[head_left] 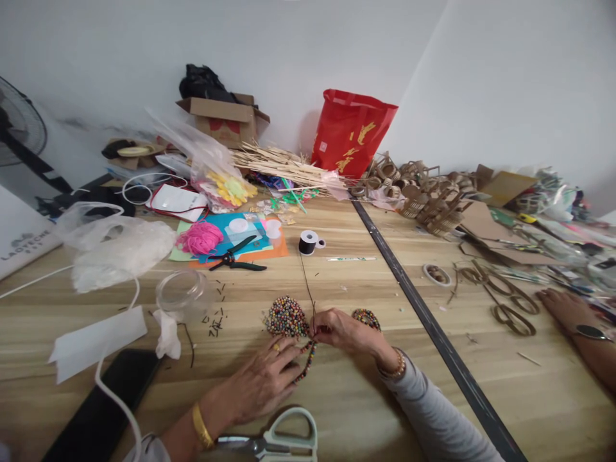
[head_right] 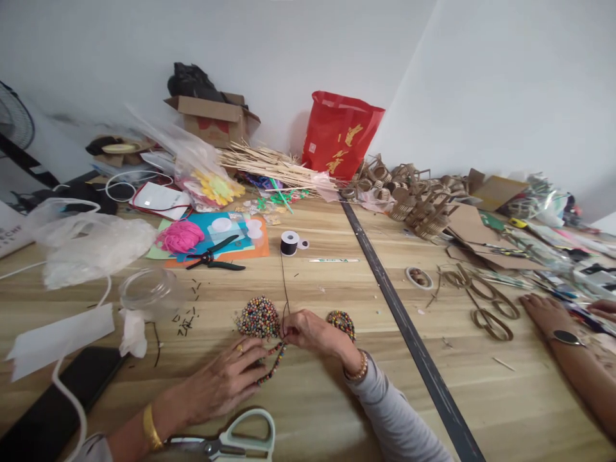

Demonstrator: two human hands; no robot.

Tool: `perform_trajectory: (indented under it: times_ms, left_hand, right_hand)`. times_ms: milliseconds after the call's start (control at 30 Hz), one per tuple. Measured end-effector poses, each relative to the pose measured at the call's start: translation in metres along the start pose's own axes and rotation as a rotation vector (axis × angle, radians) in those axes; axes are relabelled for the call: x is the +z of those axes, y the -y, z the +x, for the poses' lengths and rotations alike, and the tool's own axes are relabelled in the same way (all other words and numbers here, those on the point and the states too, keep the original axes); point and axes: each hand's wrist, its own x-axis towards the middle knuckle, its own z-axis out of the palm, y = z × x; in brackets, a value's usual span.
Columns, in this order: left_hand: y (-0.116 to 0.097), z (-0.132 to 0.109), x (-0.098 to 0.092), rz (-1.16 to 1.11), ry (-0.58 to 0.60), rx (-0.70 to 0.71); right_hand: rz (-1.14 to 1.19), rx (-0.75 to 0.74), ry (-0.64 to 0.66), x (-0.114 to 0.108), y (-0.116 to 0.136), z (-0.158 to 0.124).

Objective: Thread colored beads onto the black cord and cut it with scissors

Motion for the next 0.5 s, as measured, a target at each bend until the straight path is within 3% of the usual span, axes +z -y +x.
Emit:
perform_trajectory:
  times_ms: [500]
  left_hand:
    - [0.0, -0.005, -0.008, -0.075, -0.004, -0.035]
  right_hand:
    - [-0.189, 0.001, 0.126, -0.01, 0.015, -0.005]
